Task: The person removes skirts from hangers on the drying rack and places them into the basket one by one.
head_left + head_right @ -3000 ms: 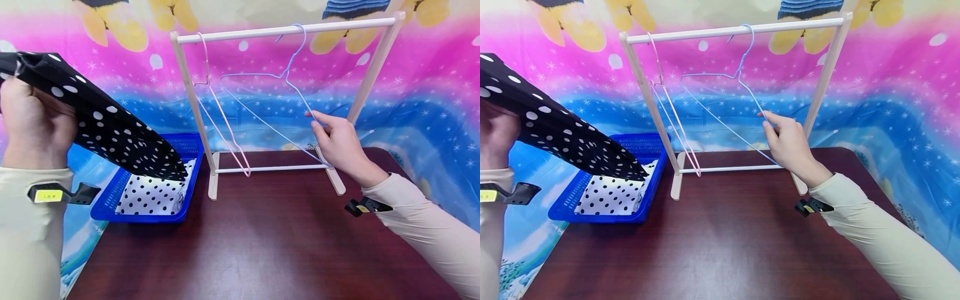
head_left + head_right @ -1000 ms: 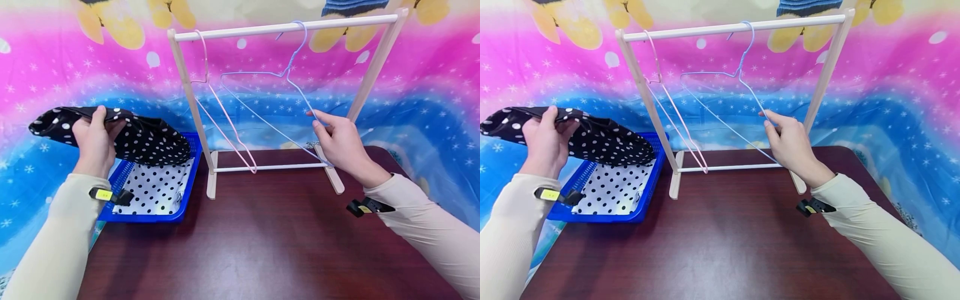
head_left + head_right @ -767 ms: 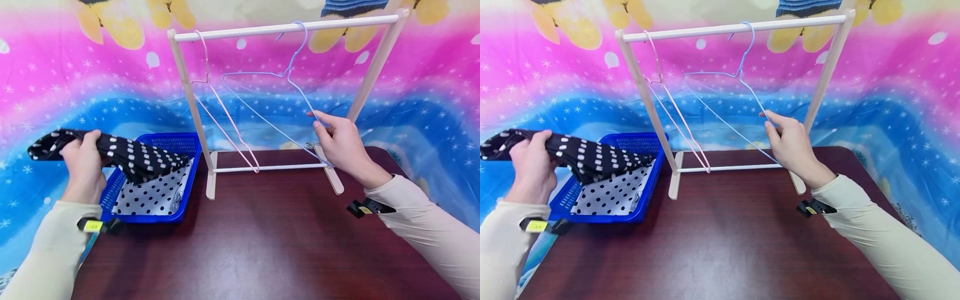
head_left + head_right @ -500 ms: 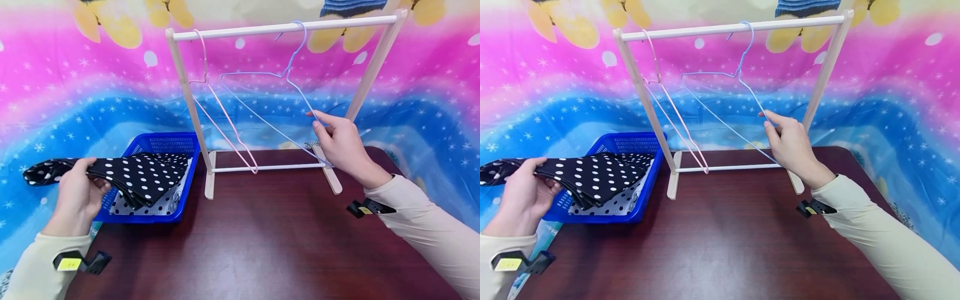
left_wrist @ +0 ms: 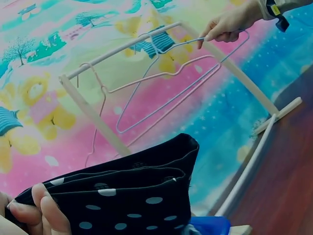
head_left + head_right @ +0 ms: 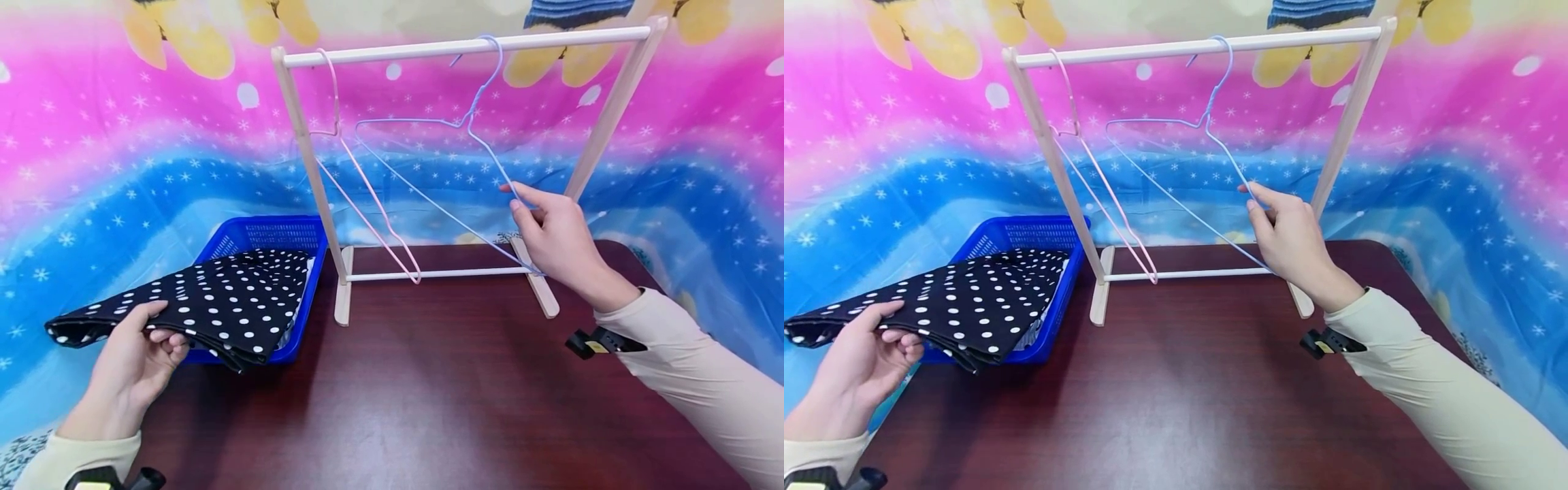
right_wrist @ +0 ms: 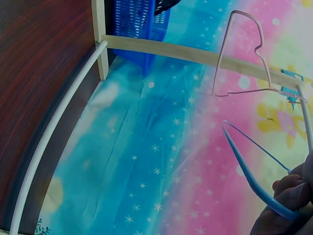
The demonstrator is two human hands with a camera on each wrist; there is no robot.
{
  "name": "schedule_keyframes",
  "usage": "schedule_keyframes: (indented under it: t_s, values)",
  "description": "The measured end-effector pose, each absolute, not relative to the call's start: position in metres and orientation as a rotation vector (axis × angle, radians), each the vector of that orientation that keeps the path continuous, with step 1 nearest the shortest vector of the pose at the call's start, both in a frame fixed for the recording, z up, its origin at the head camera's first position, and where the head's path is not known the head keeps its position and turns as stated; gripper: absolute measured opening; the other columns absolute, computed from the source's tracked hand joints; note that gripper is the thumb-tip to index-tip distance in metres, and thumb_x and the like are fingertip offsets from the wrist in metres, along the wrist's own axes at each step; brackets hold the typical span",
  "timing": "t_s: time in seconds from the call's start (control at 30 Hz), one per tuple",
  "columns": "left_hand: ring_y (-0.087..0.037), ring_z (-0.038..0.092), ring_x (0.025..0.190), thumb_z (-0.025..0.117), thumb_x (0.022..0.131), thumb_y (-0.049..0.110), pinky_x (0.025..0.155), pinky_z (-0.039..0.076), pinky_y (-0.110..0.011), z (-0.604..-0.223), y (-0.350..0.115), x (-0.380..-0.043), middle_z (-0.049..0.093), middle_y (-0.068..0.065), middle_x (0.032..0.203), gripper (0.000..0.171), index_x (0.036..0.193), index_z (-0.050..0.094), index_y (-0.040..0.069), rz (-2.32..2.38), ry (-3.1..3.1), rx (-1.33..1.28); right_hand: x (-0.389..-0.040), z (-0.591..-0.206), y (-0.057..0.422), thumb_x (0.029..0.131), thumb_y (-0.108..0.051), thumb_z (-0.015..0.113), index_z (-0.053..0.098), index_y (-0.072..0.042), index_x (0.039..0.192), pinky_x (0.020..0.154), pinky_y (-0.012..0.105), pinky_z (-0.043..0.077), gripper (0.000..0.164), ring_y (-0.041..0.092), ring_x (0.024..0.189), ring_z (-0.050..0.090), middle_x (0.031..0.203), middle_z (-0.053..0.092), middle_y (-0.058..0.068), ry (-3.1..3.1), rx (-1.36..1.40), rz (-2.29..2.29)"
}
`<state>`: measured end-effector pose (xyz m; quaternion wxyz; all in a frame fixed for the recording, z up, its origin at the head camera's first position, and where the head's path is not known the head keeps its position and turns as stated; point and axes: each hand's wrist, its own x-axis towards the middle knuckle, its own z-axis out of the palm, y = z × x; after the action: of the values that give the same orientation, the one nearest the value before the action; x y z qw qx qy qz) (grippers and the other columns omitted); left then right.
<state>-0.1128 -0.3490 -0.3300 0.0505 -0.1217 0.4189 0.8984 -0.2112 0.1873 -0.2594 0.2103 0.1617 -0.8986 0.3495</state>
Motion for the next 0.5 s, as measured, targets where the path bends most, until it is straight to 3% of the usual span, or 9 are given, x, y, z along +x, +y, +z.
schedule_keyframes:
  t_s: [0.13,0.23,0.4,0.5]
  values:
    - [-0.013,0.032,0.056,0.037,0.111,0.023,0.052,0.034,-0.025,-0.34,-0.351,-0.105,0.038,0.008,0.058,0.021,0.098,0.05,0.013,2.656,1.333,-0.301,-0.21,-0.26,0.187,0.107,-0.029,0.048,0.061,-0.021,0.141,0.033,0.031,0.025,0.037,0.019,0.036,0.031,0.05,0.033,0.001,-2.499,0.448,0.973]
    - [-0.011,0.026,0.058,0.039,0.109,0.018,0.056,0.022,-0.026,-0.341,-0.35,-0.1,0.03,0.009,0.059,0.018,0.092,0.046,0.015,2.627,1.442,-0.429,-0.21,-0.26,0.188,0.107,-0.03,0.048,0.06,-0.022,0.141,0.033,0.03,0.025,0.037,0.019,0.036,0.032,0.049,0.033,0.001,-2.5,0.443,0.975]
    - [-0.008,0.026,0.051,0.046,0.104,0.01,0.057,0.018,-0.028,-0.336,-0.341,-0.098,0.026,0.009,0.06,0.019,0.091,0.034,0.018,2.68,1.53,-0.776,-0.211,-0.26,0.187,0.107,-0.029,0.049,0.06,-0.023,0.142,0.035,0.03,0.025,0.037,0.019,0.037,0.032,0.049,0.034,0.001,-2.504,0.438,0.974]
    - [-0.01,0.029,0.049,0.05,0.104,0.014,0.052,0.023,-0.027,-0.33,-0.336,-0.103,0.031,0.008,0.058,0.02,0.09,0.037,0.018,2.741,1.442,-0.764,-0.211,-0.26,0.187,0.107,-0.029,0.049,0.059,-0.025,0.142,0.035,0.031,0.026,0.037,0.019,0.037,0.032,0.049,0.034,0.001,-2.509,0.441,0.988]
